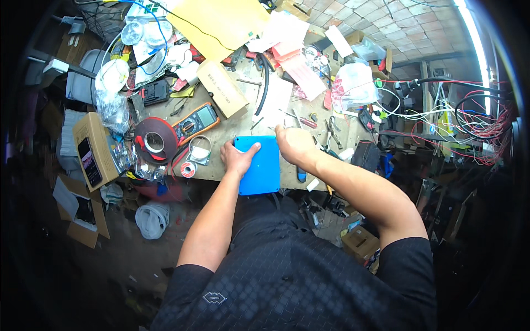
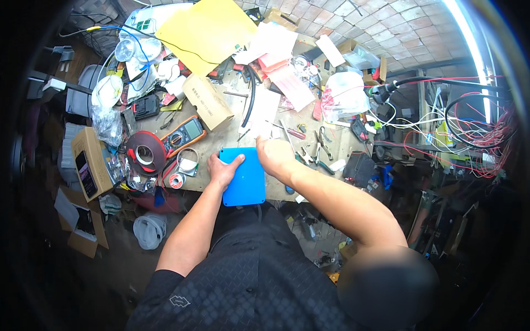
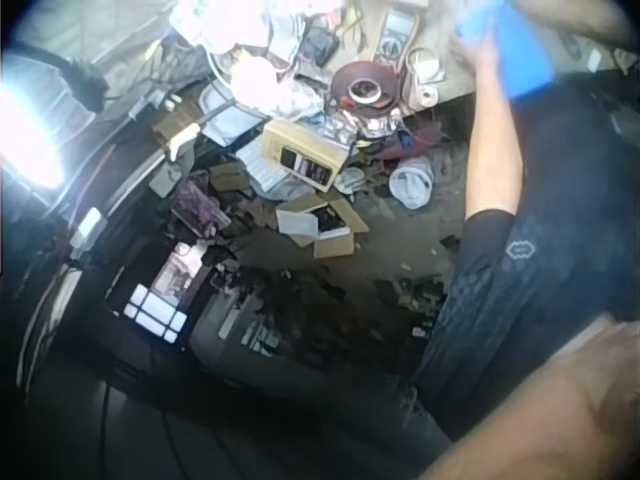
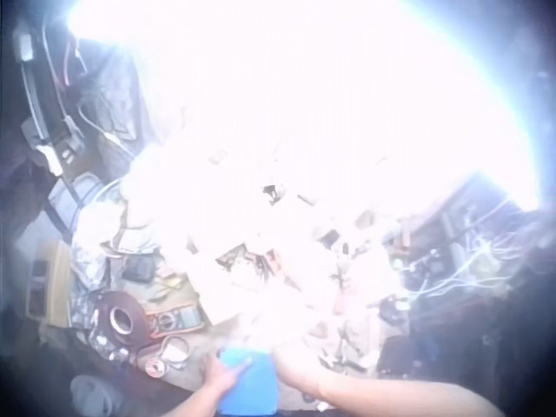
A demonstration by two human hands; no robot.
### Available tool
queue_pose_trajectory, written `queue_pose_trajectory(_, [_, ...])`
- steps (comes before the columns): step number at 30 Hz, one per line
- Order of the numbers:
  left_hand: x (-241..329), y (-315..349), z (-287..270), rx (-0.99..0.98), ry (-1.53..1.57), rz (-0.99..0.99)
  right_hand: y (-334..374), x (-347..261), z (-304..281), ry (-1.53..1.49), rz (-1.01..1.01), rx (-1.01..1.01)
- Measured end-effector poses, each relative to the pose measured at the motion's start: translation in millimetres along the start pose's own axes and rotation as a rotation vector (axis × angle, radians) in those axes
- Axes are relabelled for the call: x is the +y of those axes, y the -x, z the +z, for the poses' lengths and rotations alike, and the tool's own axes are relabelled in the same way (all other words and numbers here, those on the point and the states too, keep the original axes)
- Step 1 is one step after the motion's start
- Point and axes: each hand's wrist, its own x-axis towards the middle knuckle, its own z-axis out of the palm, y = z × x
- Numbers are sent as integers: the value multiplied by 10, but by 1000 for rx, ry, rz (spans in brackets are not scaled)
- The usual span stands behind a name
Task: The person assembles a blue plastic electronics enclosure by placing a circuit board and wires inside, then securing the lid with screws. They use a screwdriver and pliers to manipulate components and fasten the case.
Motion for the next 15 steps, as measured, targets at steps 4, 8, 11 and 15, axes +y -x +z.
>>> queue_pose_trajectory(4, [35,40,-7,-9,-22,15,-52,146,102,39,-112,34])
queue_pose_trajectory(8, [101,44,-36,-14,-21,10,-65,102,59,-63,-5,-1])
queue_pose_trajectory(11, [114,87,-49,-17,-49,-12,-18,147,-7,13,-69,43])
queue_pose_trajectory(15, [67,61,-59,-4,-37,-31,165,-83,-412,-45,-176,226])
